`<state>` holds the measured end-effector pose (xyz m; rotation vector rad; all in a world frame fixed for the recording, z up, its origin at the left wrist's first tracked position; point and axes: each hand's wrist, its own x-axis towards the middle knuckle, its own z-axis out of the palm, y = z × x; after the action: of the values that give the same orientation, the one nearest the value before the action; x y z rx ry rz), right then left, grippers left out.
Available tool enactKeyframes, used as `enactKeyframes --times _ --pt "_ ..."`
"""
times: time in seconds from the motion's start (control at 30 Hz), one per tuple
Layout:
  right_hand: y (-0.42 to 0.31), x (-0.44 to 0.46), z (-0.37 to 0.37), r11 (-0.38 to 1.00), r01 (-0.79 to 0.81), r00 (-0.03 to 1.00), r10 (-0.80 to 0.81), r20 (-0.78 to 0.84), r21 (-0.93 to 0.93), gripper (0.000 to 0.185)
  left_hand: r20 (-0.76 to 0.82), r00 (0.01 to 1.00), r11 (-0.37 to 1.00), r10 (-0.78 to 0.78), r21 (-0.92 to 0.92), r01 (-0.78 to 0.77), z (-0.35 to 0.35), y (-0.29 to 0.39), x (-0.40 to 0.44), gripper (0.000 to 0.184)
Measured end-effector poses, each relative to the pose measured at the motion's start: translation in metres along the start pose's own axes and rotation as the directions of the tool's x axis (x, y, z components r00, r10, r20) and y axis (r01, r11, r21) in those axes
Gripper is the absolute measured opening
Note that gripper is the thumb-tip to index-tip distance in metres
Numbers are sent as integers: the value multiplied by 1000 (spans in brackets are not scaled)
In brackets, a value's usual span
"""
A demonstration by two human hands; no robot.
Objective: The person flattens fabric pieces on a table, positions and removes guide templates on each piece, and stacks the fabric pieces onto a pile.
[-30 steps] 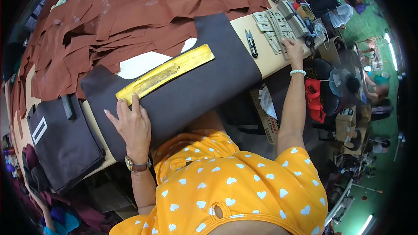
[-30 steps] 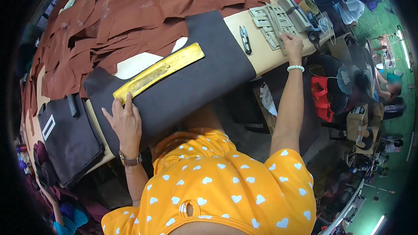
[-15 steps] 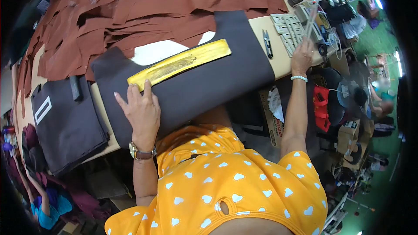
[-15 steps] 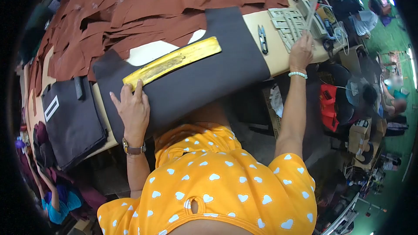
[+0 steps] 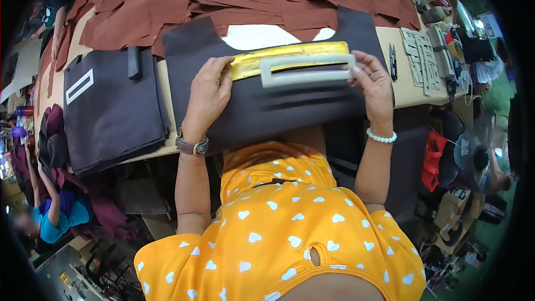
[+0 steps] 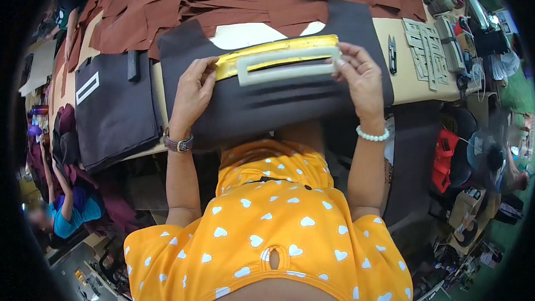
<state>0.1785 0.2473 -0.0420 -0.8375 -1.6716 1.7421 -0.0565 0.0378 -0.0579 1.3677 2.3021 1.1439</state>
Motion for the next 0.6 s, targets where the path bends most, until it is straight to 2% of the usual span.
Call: enactKeyframes --times 0.07,0.17,0.27,0.4,0.6 --pt "10 -4 12 996 -85 994 85 66 -1 30 -9 1000 1000 9 -17 -9 0 0 -4 34" --pt "16 -8 27 990 -109 993 113 46 -86 31 -14 999 1000 28 -12 -29 1 0 -8 41" --pt "17 -7 32 978 -123 992 122 -17 -171 32 -1 999 999 41 1 -41 -1 3 -9 46" --pt "18 -4 33 973 -136 990 130 -47 -188 34 4 998 998 58 -14 -58 1 3 -9 53" --pt "18 -3 34 967 -144 989 132 -72 -209 35 8 996 994 89 68 -89 2 3 -10 61"
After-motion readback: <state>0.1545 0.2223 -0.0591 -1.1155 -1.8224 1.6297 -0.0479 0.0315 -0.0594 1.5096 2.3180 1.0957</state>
